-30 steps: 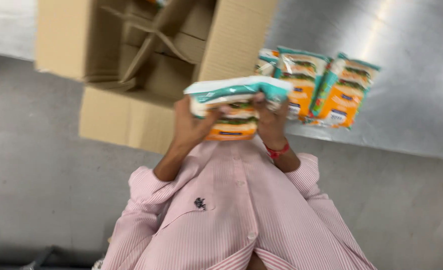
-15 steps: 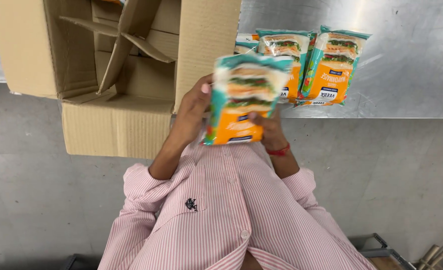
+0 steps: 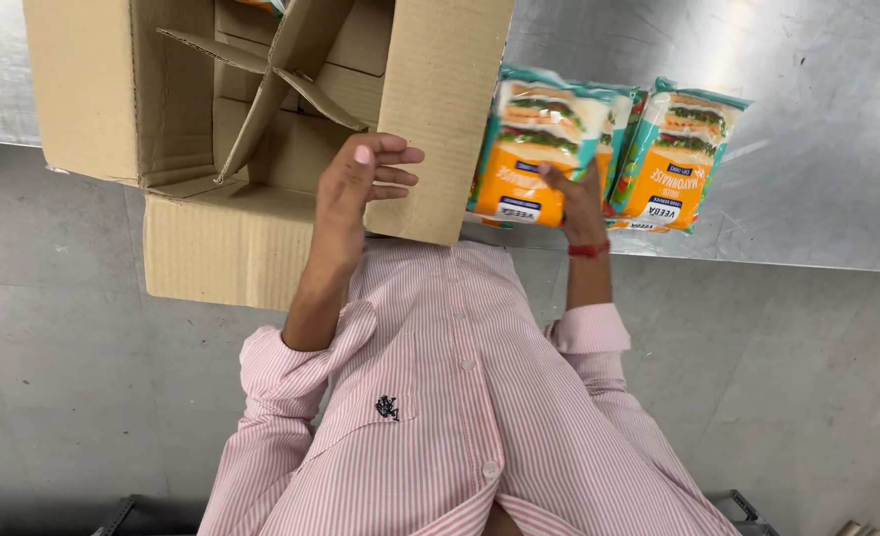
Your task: The person organizes and packs mayonnaise packets into a cardboard box with partitioned sections on a metal table.
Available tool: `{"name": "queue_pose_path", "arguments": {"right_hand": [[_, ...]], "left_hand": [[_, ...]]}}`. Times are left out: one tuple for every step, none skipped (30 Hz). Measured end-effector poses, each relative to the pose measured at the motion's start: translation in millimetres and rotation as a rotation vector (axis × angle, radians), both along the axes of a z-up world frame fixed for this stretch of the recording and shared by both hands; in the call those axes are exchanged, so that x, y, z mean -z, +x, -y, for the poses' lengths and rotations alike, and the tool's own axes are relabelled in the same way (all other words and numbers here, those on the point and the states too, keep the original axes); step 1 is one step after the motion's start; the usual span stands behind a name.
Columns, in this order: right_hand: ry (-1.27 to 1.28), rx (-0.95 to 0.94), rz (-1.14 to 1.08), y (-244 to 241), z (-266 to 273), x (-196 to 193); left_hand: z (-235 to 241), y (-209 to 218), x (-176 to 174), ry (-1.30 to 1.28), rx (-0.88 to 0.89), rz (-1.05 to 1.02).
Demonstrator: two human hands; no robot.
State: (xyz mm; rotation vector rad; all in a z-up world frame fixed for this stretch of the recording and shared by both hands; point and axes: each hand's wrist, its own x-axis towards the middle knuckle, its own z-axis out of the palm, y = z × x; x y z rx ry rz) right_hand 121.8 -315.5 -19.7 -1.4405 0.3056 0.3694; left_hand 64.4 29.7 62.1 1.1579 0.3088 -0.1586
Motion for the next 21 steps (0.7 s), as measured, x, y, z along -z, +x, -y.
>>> {"name": "queue_pose_path", "arguments": {"right_hand": [[0.002,-0.004,-0.003,-1.0,3.8,21.5],[-0.306,-0.099,0.142,-2.2,7.7,43.2],[-0.613,-0.197,0.288,-3.0,11.9,65.5],[-0.61,-0.202,0.286,-5.3,1.6,57.1],[-0.861,-0.176,0.215,-6.7,-9.0,49.0],[-1.11,-0.148,0.139,-8.0,-19.6,40.7],[-1.108,-0.151,0.138,-10.8,-24.8,33.4],[-1.16,-0.118,0.193,-13.4,-29.9,26.0],[-1.214,-0.084,0.245,-17.7,-34.3,18.4],[-1.214,-0.086,0.242,-19.6,-34.1,14.4],[-1.279,-0.113,0.352,-21.7,-34.2,10.7],[-1.342,-0.141,0.463,-24.0,-34.5,6.7],[-1.334,-0.145,0.463,-27.2,-30.6,6.2],[-1.279,-0.149,0.498,-30.8,-27.3,5.3],[-1.215,-0.157,0.538,-31.8,-26.8,6.2],[-1.199,-0.165,0.544,-34.8,-27.8,4.4],[-1.151,-0.142,0.569,-36.6,-27.8,1.9],[-1.103,-0.119,0.592,-38.5,-27.5,-0.4],[-1.09,-0.131,0.599,-38.8,-30.3,-3.5],[-1.048,-0.109,0.558,-39.2,-32.4,-6.4],[-1.01,-0.084,0.515,-40.3,-33.5,-10.4]], "left_hand": [[-0.5,-0.2,-0.7,0.002,-0.004,-0.003],[-0.8,-0.3,-1.1,0.001,-0.001,0.007],[-0.6,-0.5,-1.0,0.0,0.001,0.018],[-3.2,-1.4,2.5,0.002,-0.004,0.014],[-6.0,-1.7,6.2,-0.028,-0.044,0.009],[-8.9,-1.8,9.8,-0.058,-0.084,0.004],[-13.3,-1.6,12.0,-0.056,-0.086,0.002],[-17.8,-1.3,14.2,-0.01,-0.119,0.008],[-21.8,-2.0,16.8,0.035,-0.15,0.012],[-25.0,-0.2,20.1,0.035,-0.149,0.009],[-28.5,1.3,23.4,0.05,-0.161,0.02],[-32.1,2.6,26.5,0.064,-0.172,0.032],[-36.1,6.7,24.5,0.071,-0.176,0.03],[-40.9,10.4,22.0,0.079,-0.185,0.031],[-47.9,13.5,19.0,0.093,-0.202,0.034],[-55.2,22.1,19.1,0.107,-0.214,0.034],[-62.0,29.9,19.2,0.278,-0.228,0.093],[-69.2,37.2,19.3,0.45,-0.239,0.15],[-79.7,51.5,31.0,0.459,-0.253,0.146],[-90.4,65.4,42.7,0.728,-0.289,0.118],[-100.5,80.4,54.6,0.993,-0.317,0.089]]}}
